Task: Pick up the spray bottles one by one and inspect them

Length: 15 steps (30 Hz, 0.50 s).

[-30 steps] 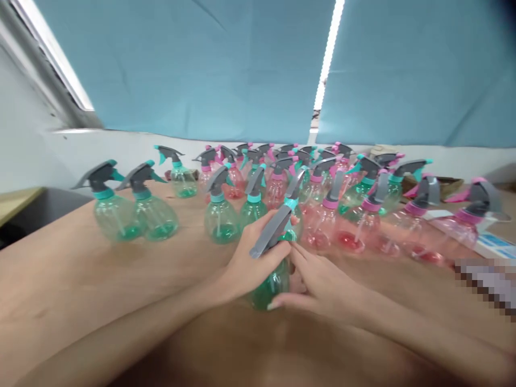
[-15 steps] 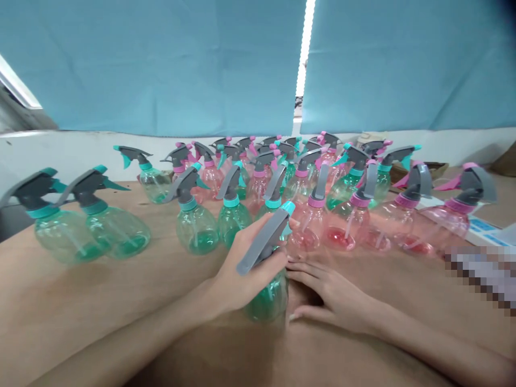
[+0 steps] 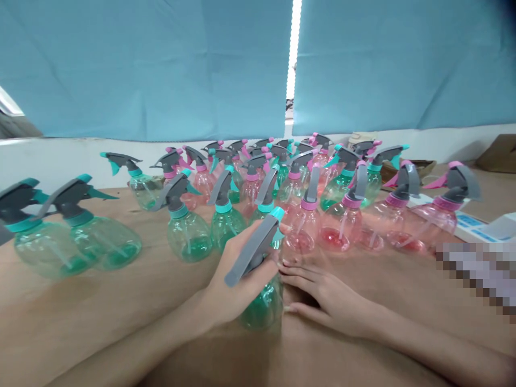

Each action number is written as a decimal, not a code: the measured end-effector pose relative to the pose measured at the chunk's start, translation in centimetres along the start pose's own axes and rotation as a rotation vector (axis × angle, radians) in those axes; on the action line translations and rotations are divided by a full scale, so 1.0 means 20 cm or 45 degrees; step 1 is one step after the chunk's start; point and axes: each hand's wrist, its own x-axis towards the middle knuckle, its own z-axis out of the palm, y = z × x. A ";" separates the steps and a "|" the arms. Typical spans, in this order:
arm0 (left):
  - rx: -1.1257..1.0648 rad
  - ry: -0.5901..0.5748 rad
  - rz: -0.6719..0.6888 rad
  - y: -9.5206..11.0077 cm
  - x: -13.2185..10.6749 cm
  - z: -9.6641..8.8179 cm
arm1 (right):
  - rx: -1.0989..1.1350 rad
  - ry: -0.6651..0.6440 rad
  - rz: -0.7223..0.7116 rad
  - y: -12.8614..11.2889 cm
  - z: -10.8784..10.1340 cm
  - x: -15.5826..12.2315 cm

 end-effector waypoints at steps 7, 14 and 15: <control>0.083 -0.032 0.008 0.01 0.01 -0.01 | 0.058 0.034 -0.013 -0.01 -0.01 0.00; 0.176 0.014 -0.065 0.03 0.00 -0.01 | 0.049 0.017 -0.025 0.00 -0.01 0.00; 0.178 0.021 -0.080 0.03 0.00 -0.01 | 0.052 0.020 -0.027 0.00 -0.01 0.00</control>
